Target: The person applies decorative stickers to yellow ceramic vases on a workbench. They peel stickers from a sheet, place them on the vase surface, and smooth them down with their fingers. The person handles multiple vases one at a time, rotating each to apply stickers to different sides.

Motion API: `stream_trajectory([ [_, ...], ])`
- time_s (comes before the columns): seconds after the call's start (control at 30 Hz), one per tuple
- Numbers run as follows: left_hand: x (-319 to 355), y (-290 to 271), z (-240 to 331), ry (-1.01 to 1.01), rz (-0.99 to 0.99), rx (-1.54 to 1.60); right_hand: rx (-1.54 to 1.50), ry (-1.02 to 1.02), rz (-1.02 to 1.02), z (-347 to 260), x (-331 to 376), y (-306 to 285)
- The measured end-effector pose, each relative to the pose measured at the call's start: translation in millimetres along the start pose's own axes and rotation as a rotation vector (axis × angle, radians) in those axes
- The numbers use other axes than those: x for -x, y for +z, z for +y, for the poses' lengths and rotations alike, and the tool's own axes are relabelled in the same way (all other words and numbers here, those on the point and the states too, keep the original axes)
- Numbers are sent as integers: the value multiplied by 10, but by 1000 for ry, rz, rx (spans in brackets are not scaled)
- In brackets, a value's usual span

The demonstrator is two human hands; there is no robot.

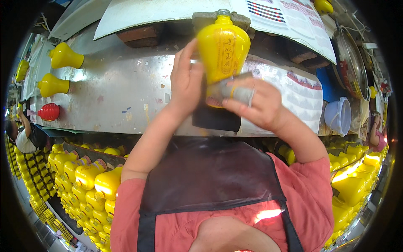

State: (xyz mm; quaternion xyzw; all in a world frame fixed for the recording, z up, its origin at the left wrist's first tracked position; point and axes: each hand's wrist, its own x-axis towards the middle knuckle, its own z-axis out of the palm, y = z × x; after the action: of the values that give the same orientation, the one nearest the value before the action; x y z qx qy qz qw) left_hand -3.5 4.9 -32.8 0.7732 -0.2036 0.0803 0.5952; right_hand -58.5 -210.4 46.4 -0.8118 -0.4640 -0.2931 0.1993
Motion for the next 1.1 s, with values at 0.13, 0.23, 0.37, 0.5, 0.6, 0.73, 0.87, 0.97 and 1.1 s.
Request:
stream_trajectory([
  [0.13,152,92,3,-10,-6,-7,-156,362,-91,-280,212,-69],
  [0.23,193,134,31,-68,-18,26,-515,1056,107,-202,246,-54],
  [0.37,201,103,58,-181,-38,269,-407,1186,129,31,207,189],
  [0.5,181,135,17,-82,-50,15,-594,1263,58,52,278,415],
  [0.6,170,112,-17,-143,-73,171,-633,1166,99,61,352,450],
  [0.73,177,69,16,-179,-123,488,-709,1192,94,93,360,407],
  [0.87,152,126,42,-171,-100,457,-675,1270,-40,80,307,369],
  [0.97,141,140,-1,-154,-96,410,-768,1271,-50,73,306,362],
  [1.1,156,128,-64,-155,-102,434,-843,1214,11,101,370,360],
])
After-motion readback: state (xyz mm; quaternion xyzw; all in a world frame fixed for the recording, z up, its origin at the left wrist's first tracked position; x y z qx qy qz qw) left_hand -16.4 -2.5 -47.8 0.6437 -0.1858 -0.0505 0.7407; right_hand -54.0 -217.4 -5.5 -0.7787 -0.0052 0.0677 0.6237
